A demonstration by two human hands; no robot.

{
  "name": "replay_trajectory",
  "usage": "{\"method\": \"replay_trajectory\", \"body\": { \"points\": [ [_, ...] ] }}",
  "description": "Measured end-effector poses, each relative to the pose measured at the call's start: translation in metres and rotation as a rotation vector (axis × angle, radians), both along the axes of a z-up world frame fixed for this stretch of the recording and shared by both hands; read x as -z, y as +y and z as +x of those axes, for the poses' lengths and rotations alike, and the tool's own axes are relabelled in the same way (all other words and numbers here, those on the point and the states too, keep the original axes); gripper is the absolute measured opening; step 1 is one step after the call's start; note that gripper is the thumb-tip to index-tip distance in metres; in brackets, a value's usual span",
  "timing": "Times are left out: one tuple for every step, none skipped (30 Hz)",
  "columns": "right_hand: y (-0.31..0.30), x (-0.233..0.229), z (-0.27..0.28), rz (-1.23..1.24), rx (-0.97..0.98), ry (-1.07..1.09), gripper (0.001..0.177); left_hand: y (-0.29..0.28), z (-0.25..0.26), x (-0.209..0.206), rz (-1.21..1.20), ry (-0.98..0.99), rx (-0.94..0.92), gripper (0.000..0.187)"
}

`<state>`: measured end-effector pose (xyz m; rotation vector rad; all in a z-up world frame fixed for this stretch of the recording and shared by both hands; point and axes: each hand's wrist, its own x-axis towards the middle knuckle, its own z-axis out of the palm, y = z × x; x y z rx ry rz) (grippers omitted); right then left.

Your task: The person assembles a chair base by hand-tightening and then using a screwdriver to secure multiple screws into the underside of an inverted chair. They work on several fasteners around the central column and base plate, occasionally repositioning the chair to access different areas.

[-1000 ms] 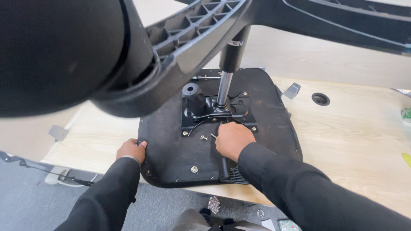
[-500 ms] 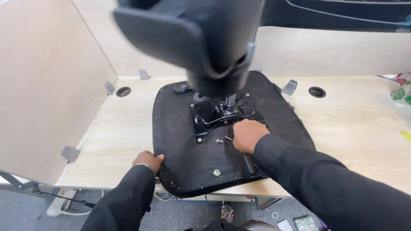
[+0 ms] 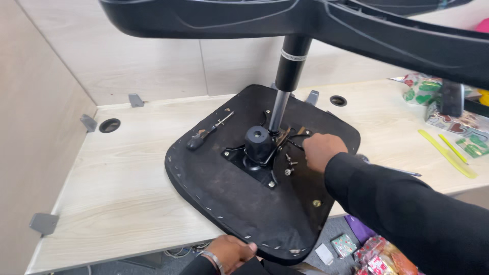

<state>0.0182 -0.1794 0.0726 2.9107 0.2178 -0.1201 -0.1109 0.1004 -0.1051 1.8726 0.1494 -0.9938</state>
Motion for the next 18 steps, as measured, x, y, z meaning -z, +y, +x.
{"method": "replay_trajectory", "body": {
  "points": [
    [-0.010, 0.000, -0.001, 0.015, 0.028, -0.015, 0.020, -0.010, 0.002, 0.000, -0.175, 0.159, -0.048, 0.049],
    [-0.020, 0.000, -0.001, 0.030, 0.057, -0.030, 0.021, -0.019, 0.006, -0.003, -0.346, 0.323, -0.098, 0.048],
    [-0.027, -0.001, -0.001, 0.042, 0.083, -0.045, 0.023, -0.024, 0.012, -0.011, -0.516, 0.493, -0.150, 0.047],
    [-0.030, 0.000, -0.001, 0.049, 0.063, -0.074, 0.022, -0.024, 0.016, -0.021, -0.446, 0.448, -0.111, 0.041],
    [-0.031, 0.003, -0.002, 0.059, 0.040, -0.103, 0.022, -0.016, 0.020, -0.033, -0.373, 0.401, -0.074, 0.036],
    [-0.033, 0.005, -0.003, 0.069, 0.018, -0.132, 0.021, -0.008, 0.025, -0.046, -0.302, 0.353, -0.037, 0.031],
    [-0.033, 0.008, -0.005, 0.099, 0.045, -0.138, 0.022, 0.002, 0.034, -0.061, -0.230, 0.323, -0.129, 0.035],
    [-0.032, 0.009, -0.006, 0.129, 0.073, -0.145, 0.022, 0.013, 0.044, -0.075, -0.157, 0.290, -0.221, 0.039],
    [-0.029, 0.009, -0.007, 0.155, 0.087, -0.151, 0.023, 0.028, 0.051, -0.088, -0.123, 0.089, -0.326, 0.039],
    [-0.027, 0.007, -0.011, 0.174, 0.130, -0.142, 0.025, 0.043, 0.063, -0.100, 0.024, -0.113, -0.391, 0.035],
    [-0.022, 0.003, -0.012, 0.189, 0.157, -0.134, 0.026, 0.057, 0.073, -0.109, 0.170, -0.289, -0.444, 0.033],
    [-0.016, 0.000, -0.014, 0.204, 0.185, -0.126, 0.027, 0.068, 0.083, -0.113, 0.281, -0.418, -0.485, 0.033],
    [-0.009, -0.001, -0.018, 0.266, 0.165, -0.199, 0.029, 0.080, 0.097, -0.115, 0.447, -0.568, -0.467, 0.032],
    [-0.003, 0.000, -0.024, 0.327, 0.145, -0.272, 0.030, 0.090, 0.111, -0.114, 0.613, -0.718, -0.442, 0.032],
    [0.002, 0.002, -0.030, 0.388, 0.132, -0.347, 0.032, 0.098, 0.127, -0.110, 0.636, -0.753, -0.432, 0.034],
    [0.007, 0.004, -0.035, 0.418, 0.199, -0.257, 0.032, 0.105, 0.143, -0.104, 0.658, -0.788, -0.421, 0.037],
    [0.012, 0.008, -0.042, 0.448, 0.269, -0.166, 0.032, 0.111, 0.159, -0.095, 0.655, -0.783, -0.366, 0.043],
    [0.016, 0.012, -0.048, 0.477, 0.338, -0.075, 0.033, 0.116, 0.176, -0.086, 0.652, -0.777, -0.312, 0.050]
  ]
}}
